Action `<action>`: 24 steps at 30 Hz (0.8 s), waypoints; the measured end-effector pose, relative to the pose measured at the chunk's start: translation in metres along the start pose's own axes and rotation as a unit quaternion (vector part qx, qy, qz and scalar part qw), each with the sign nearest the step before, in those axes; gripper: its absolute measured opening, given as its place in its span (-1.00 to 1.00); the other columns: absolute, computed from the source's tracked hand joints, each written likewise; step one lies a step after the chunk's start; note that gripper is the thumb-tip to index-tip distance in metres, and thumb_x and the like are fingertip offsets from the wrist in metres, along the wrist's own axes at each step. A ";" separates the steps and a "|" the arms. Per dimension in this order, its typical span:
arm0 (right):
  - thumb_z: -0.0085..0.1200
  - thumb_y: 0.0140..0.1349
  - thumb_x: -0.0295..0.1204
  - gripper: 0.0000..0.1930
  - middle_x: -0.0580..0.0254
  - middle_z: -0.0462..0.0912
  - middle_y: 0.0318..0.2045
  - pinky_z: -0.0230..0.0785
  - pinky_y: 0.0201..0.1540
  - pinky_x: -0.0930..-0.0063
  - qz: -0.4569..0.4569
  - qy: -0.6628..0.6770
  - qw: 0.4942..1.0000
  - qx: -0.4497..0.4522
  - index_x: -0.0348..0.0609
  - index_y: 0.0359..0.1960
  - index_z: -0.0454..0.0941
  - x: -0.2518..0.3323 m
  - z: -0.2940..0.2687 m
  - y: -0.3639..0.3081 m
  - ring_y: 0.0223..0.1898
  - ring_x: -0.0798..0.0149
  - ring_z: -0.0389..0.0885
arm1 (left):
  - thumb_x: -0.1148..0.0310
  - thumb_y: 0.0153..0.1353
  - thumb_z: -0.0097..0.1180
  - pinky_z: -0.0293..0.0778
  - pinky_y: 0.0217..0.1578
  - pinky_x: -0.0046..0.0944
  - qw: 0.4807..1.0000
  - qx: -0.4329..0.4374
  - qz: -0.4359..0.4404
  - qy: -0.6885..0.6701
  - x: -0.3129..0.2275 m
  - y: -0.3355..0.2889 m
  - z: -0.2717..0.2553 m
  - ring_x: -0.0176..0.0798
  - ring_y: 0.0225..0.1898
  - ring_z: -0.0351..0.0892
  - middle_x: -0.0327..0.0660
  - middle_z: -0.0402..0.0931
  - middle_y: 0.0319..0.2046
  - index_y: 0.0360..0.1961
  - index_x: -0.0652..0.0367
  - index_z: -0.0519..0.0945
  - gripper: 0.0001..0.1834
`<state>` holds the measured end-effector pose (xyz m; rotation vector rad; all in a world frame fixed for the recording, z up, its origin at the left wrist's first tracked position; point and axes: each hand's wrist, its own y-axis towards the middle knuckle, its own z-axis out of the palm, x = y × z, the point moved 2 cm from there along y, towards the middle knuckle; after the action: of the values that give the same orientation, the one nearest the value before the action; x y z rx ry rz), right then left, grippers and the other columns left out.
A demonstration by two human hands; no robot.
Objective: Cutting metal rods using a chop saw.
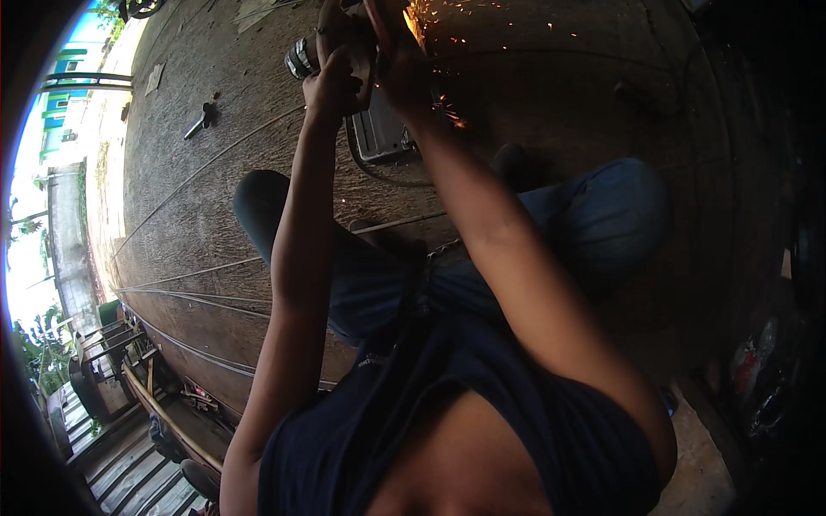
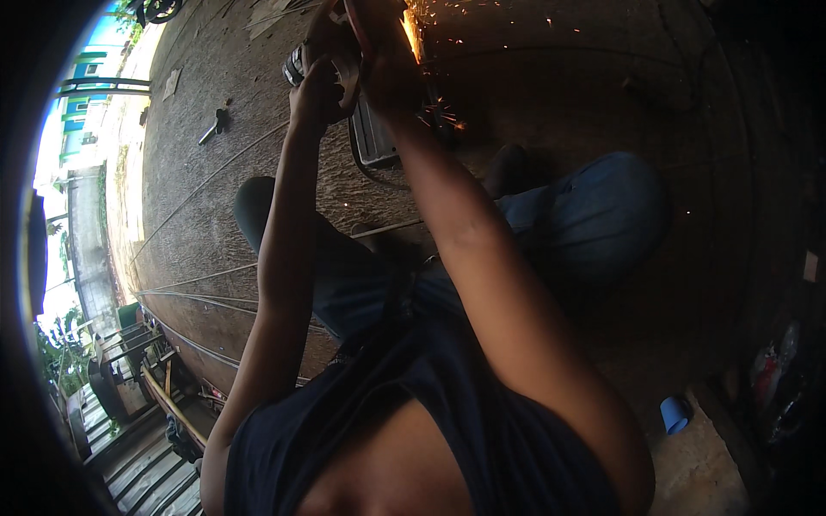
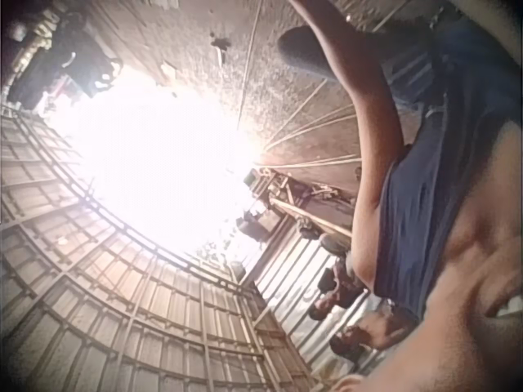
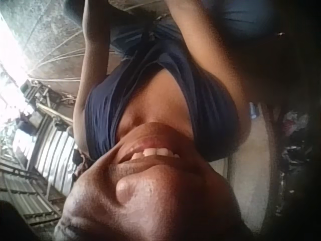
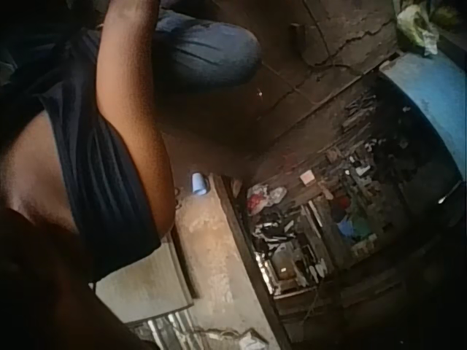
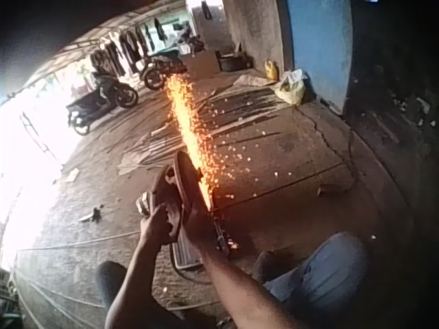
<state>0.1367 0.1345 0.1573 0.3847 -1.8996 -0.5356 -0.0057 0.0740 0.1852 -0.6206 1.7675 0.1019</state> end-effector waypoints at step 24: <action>0.02 0.20 -0.27 -0.58 -0.18 0.52 -0.11 0.41 -0.06 0.06 -0.070 -0.024 0.996 -0.044 -0.34 -0.02 0.41 -0.007 0.008 0.000 -0.09 -0.13 0.53 | 0.05 -0.04 0.34 0.46 -0.59 -0.29 0.976 -0.102 -0.039 -0.191 -0.017 -0.020 0.010 -0.23 -0.61 0.56 -0.07 0.54 -0.58 -0.37 0.41 0.57 -0.48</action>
<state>0.1326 0.1395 0.1489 0.4536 -1.8964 -0.7257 0.0151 0.0671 0.2024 -0.7615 1.3685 0.3307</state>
